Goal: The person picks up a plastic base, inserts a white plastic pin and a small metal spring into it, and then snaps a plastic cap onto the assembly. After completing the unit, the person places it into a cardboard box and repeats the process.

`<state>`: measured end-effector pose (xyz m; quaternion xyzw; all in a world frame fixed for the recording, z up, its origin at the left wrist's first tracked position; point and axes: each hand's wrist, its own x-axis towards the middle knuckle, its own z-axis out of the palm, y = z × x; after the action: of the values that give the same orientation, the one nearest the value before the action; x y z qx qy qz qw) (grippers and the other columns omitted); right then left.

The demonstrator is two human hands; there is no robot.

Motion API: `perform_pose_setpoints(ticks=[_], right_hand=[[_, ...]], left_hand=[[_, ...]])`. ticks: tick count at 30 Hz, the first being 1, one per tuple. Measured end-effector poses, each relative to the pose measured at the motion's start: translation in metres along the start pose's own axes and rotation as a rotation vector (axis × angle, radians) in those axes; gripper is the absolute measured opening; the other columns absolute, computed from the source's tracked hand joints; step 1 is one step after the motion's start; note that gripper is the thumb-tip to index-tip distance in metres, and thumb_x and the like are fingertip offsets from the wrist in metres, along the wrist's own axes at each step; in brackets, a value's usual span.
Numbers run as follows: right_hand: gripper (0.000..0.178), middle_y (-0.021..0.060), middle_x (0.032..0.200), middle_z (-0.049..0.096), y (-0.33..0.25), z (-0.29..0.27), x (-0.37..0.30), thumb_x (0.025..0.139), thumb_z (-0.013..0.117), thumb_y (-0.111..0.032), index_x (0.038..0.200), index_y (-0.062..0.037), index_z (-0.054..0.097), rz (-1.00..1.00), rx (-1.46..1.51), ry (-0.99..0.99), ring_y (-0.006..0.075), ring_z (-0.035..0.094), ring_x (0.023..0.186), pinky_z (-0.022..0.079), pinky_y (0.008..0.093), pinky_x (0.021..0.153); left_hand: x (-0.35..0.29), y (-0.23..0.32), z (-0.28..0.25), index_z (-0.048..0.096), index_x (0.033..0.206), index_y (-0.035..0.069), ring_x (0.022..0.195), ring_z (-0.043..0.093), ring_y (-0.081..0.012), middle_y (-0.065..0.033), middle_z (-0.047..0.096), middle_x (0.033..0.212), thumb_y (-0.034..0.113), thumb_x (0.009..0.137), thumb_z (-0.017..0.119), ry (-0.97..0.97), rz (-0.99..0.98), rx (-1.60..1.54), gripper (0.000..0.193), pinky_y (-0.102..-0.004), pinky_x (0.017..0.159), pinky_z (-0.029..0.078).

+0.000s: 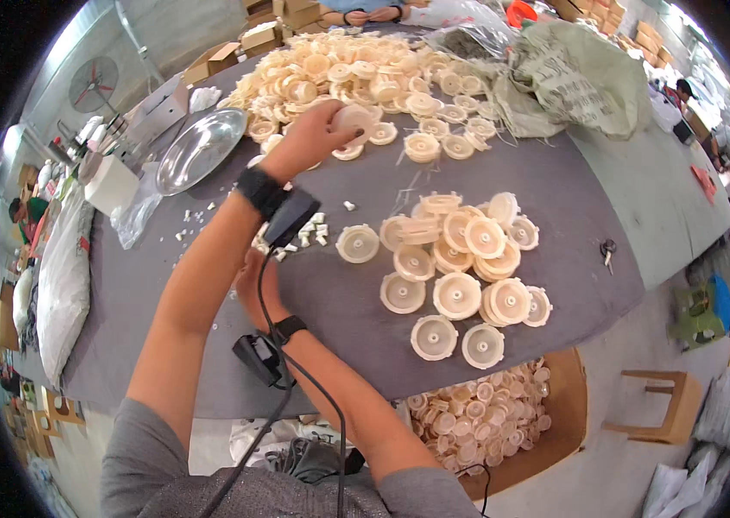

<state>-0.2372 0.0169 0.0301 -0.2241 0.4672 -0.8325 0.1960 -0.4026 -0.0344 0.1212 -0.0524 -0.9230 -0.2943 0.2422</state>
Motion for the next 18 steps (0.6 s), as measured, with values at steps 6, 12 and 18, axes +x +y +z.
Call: perform_pose_setpoints(ticks=[6, 12, 18], right_hand=[[0.016, 0.0032, 0.070, 0.060, -0.012, -0.022, 0.018, 0.084, 0.057, -0.014, 0.091, -0.0006, 0.062, 0.008, -0.245, 0.040, 0.0076, 0.055, 0.060, 0.045, 0.0226, 0.056], [0.015, 0.0050, 0.084, 0.061, -0.035, -0.046, 0.037, 0.085, 0.055, -0.008, 0.099, -0.0017, 0.056, 0.045, 0.397, -0.041, 0.0117, 0.059, 0.075, 0.051, 0.0253, 0.065], [0.014, 0.0086, 0.079, 0.061, -0.072, -0.043, 0.018, 0.083, 0.055, -0.004, 0.096, 0.0004, 0.057, 0.120, 0.393, -0.465, 0.0162, 0.060, 0.070, 0.052, 0.0298, 0.060]], left_hand=[[-0.102, 0.046, -0.094, 0.036, 0.127, 0.006, 0.076, 0.060, -0.0113, -0.0059, 0.057, 0.100, 0.015, 0.091, 0.045, -0.049, -0.432, -0.857, 0.038, -0.0243, 0.065, 0.050], [-0.189, 0.054, -0.104, 0.039, 0.123, 0.013, 0.075, 0.058, -0.0127, -0.0034, 0.058, 0.098, 0.021, 0.093, 0.037, 0.132, -0.660, -1.675, 0.031, -0.0268, 0.061, 0.047], [-0.249, 0.036, -0.092, 0.048, 0.106, 0.013, 0.062, 0.052, -0.0120, 0.0006, 0.058, 0.087, 0.031, 0.093, 0.032, 0.352, -0.624, -1.628, 0.027, -0.0263, 0.052, 0.041]])
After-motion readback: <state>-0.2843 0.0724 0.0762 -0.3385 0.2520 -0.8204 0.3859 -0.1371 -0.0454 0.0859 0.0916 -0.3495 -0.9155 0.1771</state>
